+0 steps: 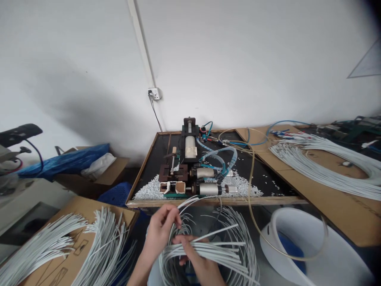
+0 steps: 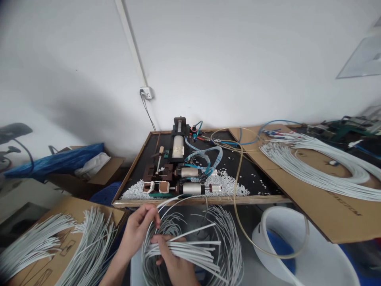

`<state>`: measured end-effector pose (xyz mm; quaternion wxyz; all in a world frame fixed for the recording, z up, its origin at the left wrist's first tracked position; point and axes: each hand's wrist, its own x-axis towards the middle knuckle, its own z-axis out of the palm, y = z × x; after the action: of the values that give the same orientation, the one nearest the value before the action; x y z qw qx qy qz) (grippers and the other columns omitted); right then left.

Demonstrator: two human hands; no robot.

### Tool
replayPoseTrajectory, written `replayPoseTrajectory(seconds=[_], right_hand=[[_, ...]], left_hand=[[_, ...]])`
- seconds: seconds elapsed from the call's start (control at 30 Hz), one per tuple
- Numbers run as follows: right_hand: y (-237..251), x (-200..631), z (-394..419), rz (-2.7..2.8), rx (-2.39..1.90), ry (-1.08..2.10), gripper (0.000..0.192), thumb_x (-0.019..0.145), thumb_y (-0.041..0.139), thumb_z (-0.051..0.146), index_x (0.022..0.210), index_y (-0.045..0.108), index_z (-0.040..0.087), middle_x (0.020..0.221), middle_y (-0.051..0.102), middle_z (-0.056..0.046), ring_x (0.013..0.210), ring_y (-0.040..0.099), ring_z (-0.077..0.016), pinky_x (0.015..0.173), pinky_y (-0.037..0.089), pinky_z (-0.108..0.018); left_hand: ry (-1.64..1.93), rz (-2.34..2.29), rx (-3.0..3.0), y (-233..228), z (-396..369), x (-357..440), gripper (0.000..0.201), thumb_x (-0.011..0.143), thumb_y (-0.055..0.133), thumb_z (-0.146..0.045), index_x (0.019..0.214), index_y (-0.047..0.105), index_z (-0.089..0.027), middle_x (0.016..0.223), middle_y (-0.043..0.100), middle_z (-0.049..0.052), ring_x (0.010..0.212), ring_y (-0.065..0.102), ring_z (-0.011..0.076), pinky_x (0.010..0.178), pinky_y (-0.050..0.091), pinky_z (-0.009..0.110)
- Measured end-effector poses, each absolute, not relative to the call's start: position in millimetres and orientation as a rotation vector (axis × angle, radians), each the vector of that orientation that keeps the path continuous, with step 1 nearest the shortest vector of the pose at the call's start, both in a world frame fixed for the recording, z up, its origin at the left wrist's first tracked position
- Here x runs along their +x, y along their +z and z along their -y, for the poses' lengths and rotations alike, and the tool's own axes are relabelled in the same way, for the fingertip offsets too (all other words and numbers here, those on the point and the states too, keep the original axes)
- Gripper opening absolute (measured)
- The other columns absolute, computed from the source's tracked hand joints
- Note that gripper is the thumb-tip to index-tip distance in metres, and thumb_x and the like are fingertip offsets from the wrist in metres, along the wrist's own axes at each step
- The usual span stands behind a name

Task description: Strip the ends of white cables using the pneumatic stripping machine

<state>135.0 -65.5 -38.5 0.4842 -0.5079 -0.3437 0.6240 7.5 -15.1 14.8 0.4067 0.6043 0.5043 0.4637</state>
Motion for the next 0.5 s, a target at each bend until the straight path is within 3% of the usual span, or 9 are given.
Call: replayPoseTrajectory(seconds=[0.13,0.27,0.4,0.5], right_hand=[[-38,135,64,0.855,-1.212,1.583,0.056,0.070,0.063,0.072,0.087,0.079,0.021,0.091,0.080,-0.012,0.069,0.075,-0.0289,0.056,0.060,-0.040],[-37,139,63,0.892,-1.206,1.631,0.056,0.066,0.067,0.072,0.088,0.080,0.022,0.093,0.080,-0.011,0.072,0.076,-0.0294,0.059,0.062,-0.039],[-40,142,61,0.924,-1.185,1.634,0.058,0.068,0.065,0.073,0.088,0.080,0.021,0.092,0.080,-0.011,0.071,0.076,-0.0306,0.056,0.063,-0.040],[-43,145,60,0.947,-1.161,1.666,0.060,0.068,0.065,0.073,0.091,0.079,0.020,0.096,0.079,-0.012,0.071,0.076,-0.0302,0.055,0.063,-0.041]], left_hand=[[1.468,-1.390,1.343,4,1,-6,0.025,0.093,0.054,-0.039,0.080,0.057,-0.018,0.061,0.060,-0.003,0.050,0.057,0.0129,0.055,0.047,0.023],[1.590,-1.496,1.297,1,-5,-10,0.023,0.089,0.059,-0.037,0.080,0.060,-0.017,0.064,0.064,-0.001,0.054,0.060,0.0140,0.058,0.049,0.024],[1.571,-1.486,1.287,-5,-9,-7,0.024,0.088,0.061,-0.038,0.079,0.061,-0.016,0.063,0.064,0.000,0.056,0.059,0.0148,0.058,0.049,0.024],[1.448,-1.440,1.350,-9,-13,-5,0.026,0.090,0.058,-0.040,0.079,0.062,-0.016,0.053,0.054,-0.004,0.047,0.050,0.0115,0.050,0.043,0.020]])
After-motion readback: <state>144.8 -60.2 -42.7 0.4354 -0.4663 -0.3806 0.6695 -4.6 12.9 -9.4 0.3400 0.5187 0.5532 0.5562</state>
